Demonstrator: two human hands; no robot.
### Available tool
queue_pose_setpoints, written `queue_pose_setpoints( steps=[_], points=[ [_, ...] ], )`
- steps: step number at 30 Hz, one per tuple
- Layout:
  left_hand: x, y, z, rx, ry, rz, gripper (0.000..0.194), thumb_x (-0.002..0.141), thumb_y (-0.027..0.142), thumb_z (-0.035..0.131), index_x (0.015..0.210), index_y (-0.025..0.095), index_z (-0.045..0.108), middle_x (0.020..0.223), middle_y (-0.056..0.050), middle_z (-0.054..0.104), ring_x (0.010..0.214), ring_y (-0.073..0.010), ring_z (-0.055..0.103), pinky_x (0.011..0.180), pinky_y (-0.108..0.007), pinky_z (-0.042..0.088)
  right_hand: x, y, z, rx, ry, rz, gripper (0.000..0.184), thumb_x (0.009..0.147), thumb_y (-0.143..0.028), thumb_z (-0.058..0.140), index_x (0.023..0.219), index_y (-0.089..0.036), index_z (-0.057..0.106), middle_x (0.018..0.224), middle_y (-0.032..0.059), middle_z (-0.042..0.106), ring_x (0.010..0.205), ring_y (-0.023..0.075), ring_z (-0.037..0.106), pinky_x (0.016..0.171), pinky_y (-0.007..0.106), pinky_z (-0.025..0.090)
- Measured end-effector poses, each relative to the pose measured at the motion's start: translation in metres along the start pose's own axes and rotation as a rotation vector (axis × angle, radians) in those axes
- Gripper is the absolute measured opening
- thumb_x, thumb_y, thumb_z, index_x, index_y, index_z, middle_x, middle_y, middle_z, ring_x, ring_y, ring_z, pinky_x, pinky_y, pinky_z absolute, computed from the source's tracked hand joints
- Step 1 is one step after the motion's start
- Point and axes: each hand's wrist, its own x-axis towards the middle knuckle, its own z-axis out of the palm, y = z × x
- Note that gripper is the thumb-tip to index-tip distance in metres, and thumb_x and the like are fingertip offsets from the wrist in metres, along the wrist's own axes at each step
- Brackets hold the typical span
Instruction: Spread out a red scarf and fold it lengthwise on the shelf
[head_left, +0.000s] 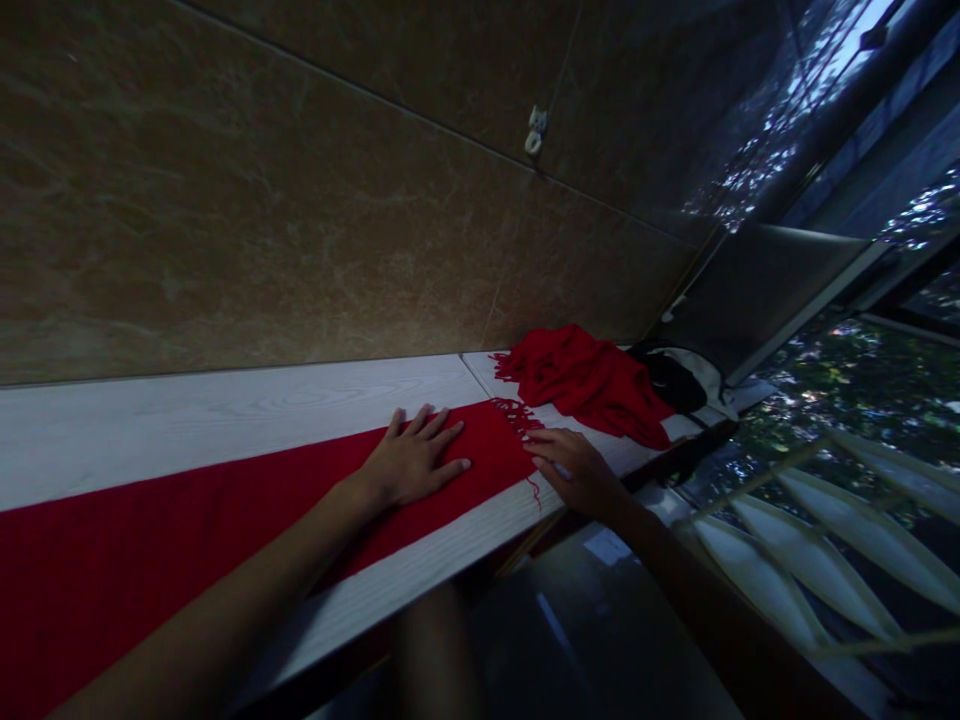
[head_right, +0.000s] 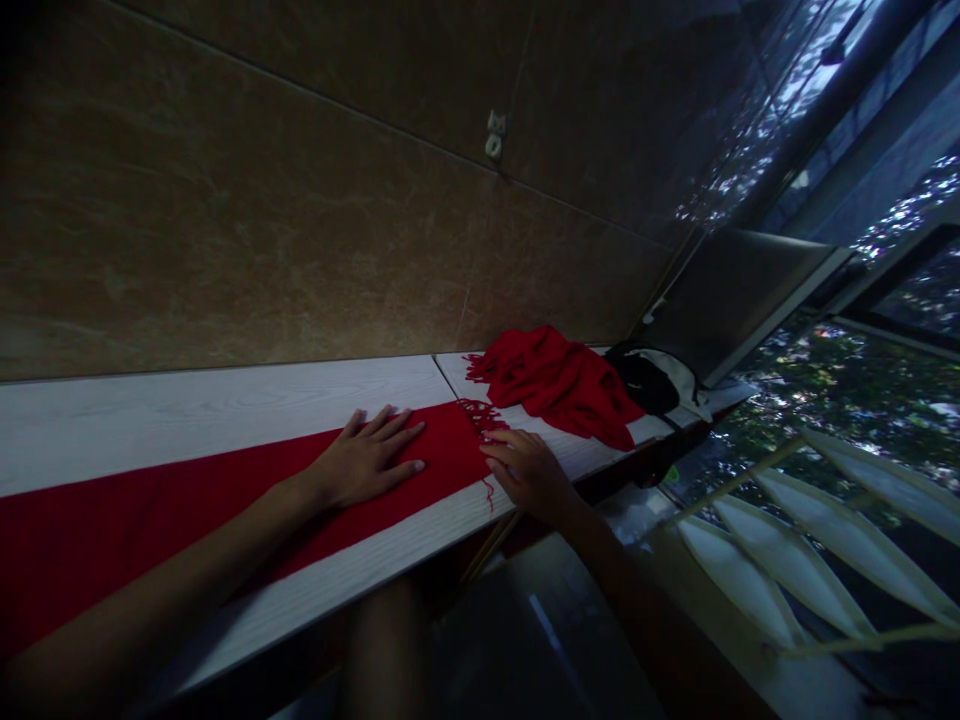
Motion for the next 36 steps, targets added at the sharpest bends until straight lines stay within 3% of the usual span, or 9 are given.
queue_pose_setpoints(
  steps=[3,5,10,14,19,22,25,31,36],
  points=[
    [0.0,0.001,-0.001,0.001,-0.006,-0.008,0.08,0.1,0.073,0.034,0.164,0.025,0.035,0.172,-0.012,0.023,0.16,-0.0405,0.015,0.125,-0.071,0.009,0.011,-0.015,0.011,-0.024,-0.12,0.022,0.045,0.106,-0.031,0.047,0.149,-0.022,0.058,0.158,0.016,0.05,0.147,0.0306,0.045,0.12,0.06,0.035],
    [0.0,0.002,-0.002,0.016,-0.013,-0.015,0.079,0.101,0.071,0.033,0.164,0.024,0.034,0.172,-0.012,0.023,0.16,-0.0395,0.015,0.126,-0.069,0.009,0.013,-0.019,0.02,-0.068,-0.222,0.052,0.051,0.107,-0.035,0.045,0.157,-0.02,0.048,0.165,0.0179,0.038,0.154,0.0337,0.034,0.123,0.067,0.025],
    [-0.001,0.004,-0.003,0.043,-0.027,-0.022,0.069,0.106,0.061,0.026,0.165,0.026,0.033,0.173,-0.011,0.023,0.161,-0.0363,0.014,0.127,-0.066,0.009,0.006,-0.013,0.034,-0.093,-0.395,0.137,0.057,0.108,-0.041,0.044,0.162,-0.022,0.04,0.167,0.0188,0.033,0.156,0.0355,0.029,0.12,0.071,0.027],
    [0.003,0.005,-0.006,-0.005,-0.036,-0.032,0.071,0.106,0.06,0.027,0.165,0.021,0.032,0.172,-0.014,0.022,0.161,-0.0373,0.013,0.127,-0.067,0.008,0.024,-0.019,0.025,-0.105,-0.404,0.159,0.059,0.108,-0.043,0.04,0.162,-0.02,0.039,0.168,0.0181,0.03,0.158,0.0348,0.024,0.123,0.069,0.022],
    [-0.004,-0.003,-0.034,-0.011,-0.025,-0.128,0.066,0.108,0.051,0.024,0.164,0.018,0.032,0.172,-0.012,0.025,0.161,-0.0337,0.013,0.127,-0.065,0.01,0.083,-0.053,0.026,-0.036,-0.339,0.198,0.061,0.11,-0.048,0.03,0.165,-0.023,0.031,0.173,0.0107,0.017,0.161,0.0281,0.012,0.128,0.061,0.016],
    [-0.038,-0.023,-0.055,0.03,-0.015,-0.169,0.066,0.108,0.053,0.022,0.165,0.021,0.032,0.173,-0.009,0.023,0.162,-0.0328,0.01,0.128,-0.065,0.008,0.105,-0.069,0.041,0.021,-0.406,0.196,0.064,0.11,-0.053,0.029,0.166,-0.022,0.03,0.174,0.0106,0.014,0.161,0.0312,0.009,0.126,0.066,0.013],
    [-0.099,-0.057,-0.068,0.098,0.0,-0.22,0.069,0.106,0.064,0.023,0.166,0.03,0.029,0.174,-0.005,0.018,0.162,-0.0356,0.007,0.126,-0.069,0.008,0.108,-0.07,0.056,0.05,-0.468,0.198,0.068,0.108,-0.06,0.029,0.165,-0.022,0.033,0.172,0.012,0.019,0.16,0.0334,0.013,0.125,0.068,0.011],
    [-0.225,-0.119,-0.068,0.196,-0.01,-0.502,0.075,0.102,0.071,0.028,0.165,0.032,0.027,0.173,-0.005,0.017,0.16,-0.0408,0.009,0.123,-0.074,0.011,0.103,-0.06,0.067,0.051,-0.464,0.203,0.07,0.106,-0.063,0.033,0.164,-0.025,0.034,0.171,0.0118,0.025,0.16,0.032,0.016,0.126,0.066,0.008],
    [-0.257,-0.126,-0.067,0.143,0.012,-0.625,0.076,0.101,0.072,0.029,0.165,0.03,0.028,0.173,-0.006,0.017,0.16,-0.0389,0.01,0.125,-0.071,0.011,0.104,-0.062,0.064,0.029,-0.462,0.219,0.068,0.105,-0.059,0.035,0.164,-0.026,0.035,0.171,0.0108,0.025,0.159,0.0323,0.017,0.126,0.065,0.01]
  ],
)
